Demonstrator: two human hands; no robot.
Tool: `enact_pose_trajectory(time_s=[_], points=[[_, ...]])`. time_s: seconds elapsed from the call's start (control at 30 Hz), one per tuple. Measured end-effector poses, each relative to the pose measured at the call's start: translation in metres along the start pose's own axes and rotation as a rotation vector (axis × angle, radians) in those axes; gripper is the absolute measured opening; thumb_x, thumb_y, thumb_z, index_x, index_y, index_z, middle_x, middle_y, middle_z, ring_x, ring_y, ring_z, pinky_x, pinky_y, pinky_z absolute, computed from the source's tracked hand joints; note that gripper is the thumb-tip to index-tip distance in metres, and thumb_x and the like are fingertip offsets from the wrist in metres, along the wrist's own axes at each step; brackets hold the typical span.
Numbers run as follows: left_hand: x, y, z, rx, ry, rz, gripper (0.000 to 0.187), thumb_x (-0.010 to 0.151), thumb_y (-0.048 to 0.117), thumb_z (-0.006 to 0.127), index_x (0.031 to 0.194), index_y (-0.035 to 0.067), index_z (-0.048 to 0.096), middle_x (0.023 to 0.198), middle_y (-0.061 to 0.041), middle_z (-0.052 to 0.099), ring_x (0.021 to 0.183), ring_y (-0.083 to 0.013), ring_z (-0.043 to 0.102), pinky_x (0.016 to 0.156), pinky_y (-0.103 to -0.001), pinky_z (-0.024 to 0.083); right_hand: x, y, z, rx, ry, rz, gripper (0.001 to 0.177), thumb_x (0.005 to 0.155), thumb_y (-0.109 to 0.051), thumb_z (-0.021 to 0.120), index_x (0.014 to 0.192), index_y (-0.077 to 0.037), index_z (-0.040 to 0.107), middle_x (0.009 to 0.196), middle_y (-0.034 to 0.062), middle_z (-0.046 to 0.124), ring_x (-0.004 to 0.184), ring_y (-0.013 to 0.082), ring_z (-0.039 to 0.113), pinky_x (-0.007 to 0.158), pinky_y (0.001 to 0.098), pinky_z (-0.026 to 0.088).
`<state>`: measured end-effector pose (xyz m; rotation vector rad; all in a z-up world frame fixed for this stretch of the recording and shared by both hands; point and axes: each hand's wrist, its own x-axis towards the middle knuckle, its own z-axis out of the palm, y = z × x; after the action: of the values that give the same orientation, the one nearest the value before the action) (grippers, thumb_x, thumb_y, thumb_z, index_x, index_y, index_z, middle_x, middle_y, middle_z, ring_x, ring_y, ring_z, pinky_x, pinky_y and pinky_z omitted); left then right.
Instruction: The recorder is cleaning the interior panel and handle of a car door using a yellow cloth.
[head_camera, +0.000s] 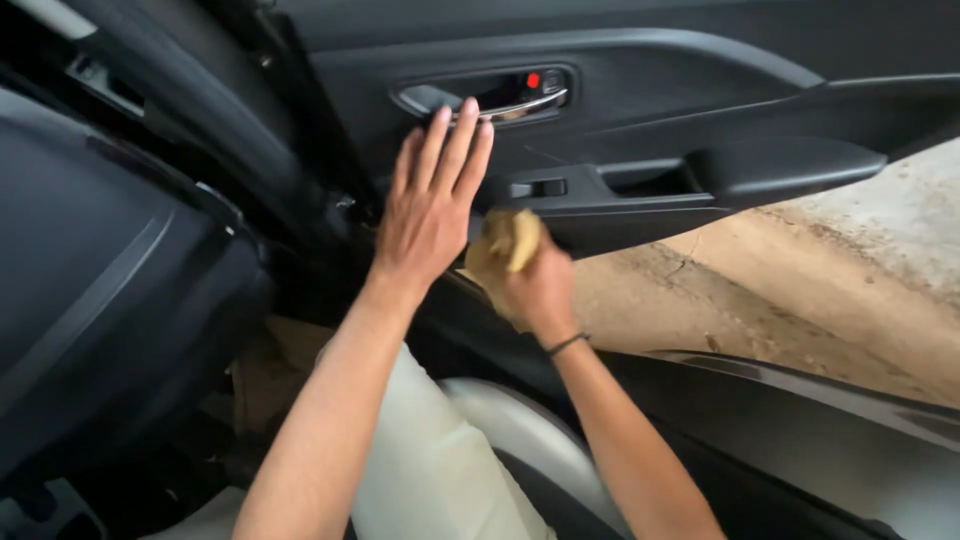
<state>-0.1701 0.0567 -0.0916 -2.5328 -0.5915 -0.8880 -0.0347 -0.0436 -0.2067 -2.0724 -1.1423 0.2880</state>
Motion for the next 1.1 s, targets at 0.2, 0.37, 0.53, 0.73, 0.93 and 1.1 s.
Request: enact_pose_trajectory(time_s=[0.2, 0.37, 0.53, 0.73, 0.93, 1.1], points=[[-0.012, 0.006, -0.003, -0.089, -0.051, -0.075, 0.062, 0.100, 0.000, 0.052, 0.161, 0.007, 0.040, 0.171, -0.010, 0.027, 0.156, -0.0330, 0.031, 0.126, -0.052, 0.035, 0.033, -0.003, -0.053, 0.176, 0.603, -0.235, 0.066, 0.094, -0.023, 0.073, 0.152, -0.005, 0.048, 0.116, 0.0188, 0.076, 0.100, 0.0355, 0.078, 0.086, 0.0419, 0.065], [-0.019, 0.023, -0.013, -0.335, 0.015, -0.220, 0.069, 0.095, 0.008, 0.062, 0.159, -0.001, 0.036, 0.169, -0.019, 0.025, 0.152, -0.0406, 0.033, 0.125, -0.053, 0.033, 0.029, -0.004, -0.034, -0.214, 0.403, -0.283, 0.074, 0.088, -0.035, 0.076, 0.148, -0.004, 0.046, 0.102, 0.0203, 0.076, 0.068, 0.0406, 0.071, 0.058, 0.0485, 0.057], [-0.049, 0.074, 0.044, -0.676, 0.193, -0.582, 0.065, 0.098, 0.012, 0.061, 0.158, 0.002, 0.036, 0.169, -0.021, 0.027, 0.154, -0.0418, 0.035, 0.126, -0.048, 0.033, 0.025, -0.020, -0.010, -0.258, 0.326, -0.355, 0.071, 0.084, -0.035, 0.077, 0.136, 0.003, 0.047, 0.109, 0.0230, 0.072, 0.063, 0.0401, 0.070, 0.052, 0.0474, 0.056], [-0.106, 0.104, 0.142, -1.145, 0.160, -1.089, 0.054, 0.105, 0.028, 0.055, 0.154, 0.006, 0.044, 0.147, -0.020, 0.057, 0.137, -0.0333, 0.054, 0.112, -0.041, 0.042, 0.027, -0.022, -0.019, -0.216, 0.294, -0.367, 0.067, 0.079, -0.035, 0.082, 0.127, 0.001, 0.052, 0.099, 0.0210, 0.073, 0.067, 0.0403, 0.071, 0.055, 0.0475, 0.056], [-0.115, 0.096, 0.137, -1.299, 0.073, -1.165, 0.054, 0.105, 0.040, 0.052, 0.148, 0.008, 0.054, 0.135, -0.014, 0.068, 0.120, -0.0251, 0.066, 0.098, -0.035, 0.051, 0.028, -0.013, -0.036, 0.181, 0.257, -0.432, 0.055, 0.086, -0.019, 0.082, 0.130, 0.001, 0.057, 0.103, 0.0204, 0.074, 0.093, 0.0395, 0.074, 0.078, 0.0431, 0.060], [-0.118, 0.089, 0.144, -1.486, 0.195, -1.153, 0.058, 0.105, 0.041, 0.055, 0.149, 0.004, 0.050, 0.145, -0.013, 0.060, 0.133, -0.0200, 0.055, 0.110, -0.033, 0.041, 0.029, -0.081, -0.065, 0.319, 0.425, -0.564, 0.042, 0.088, -0.013, 0.080, 0.125, -0.001, 0.062, 0.112, 0.0207, 0.073, 0.107, 0.0386, 0.073, 0.091, 0.0413, 0.059]])
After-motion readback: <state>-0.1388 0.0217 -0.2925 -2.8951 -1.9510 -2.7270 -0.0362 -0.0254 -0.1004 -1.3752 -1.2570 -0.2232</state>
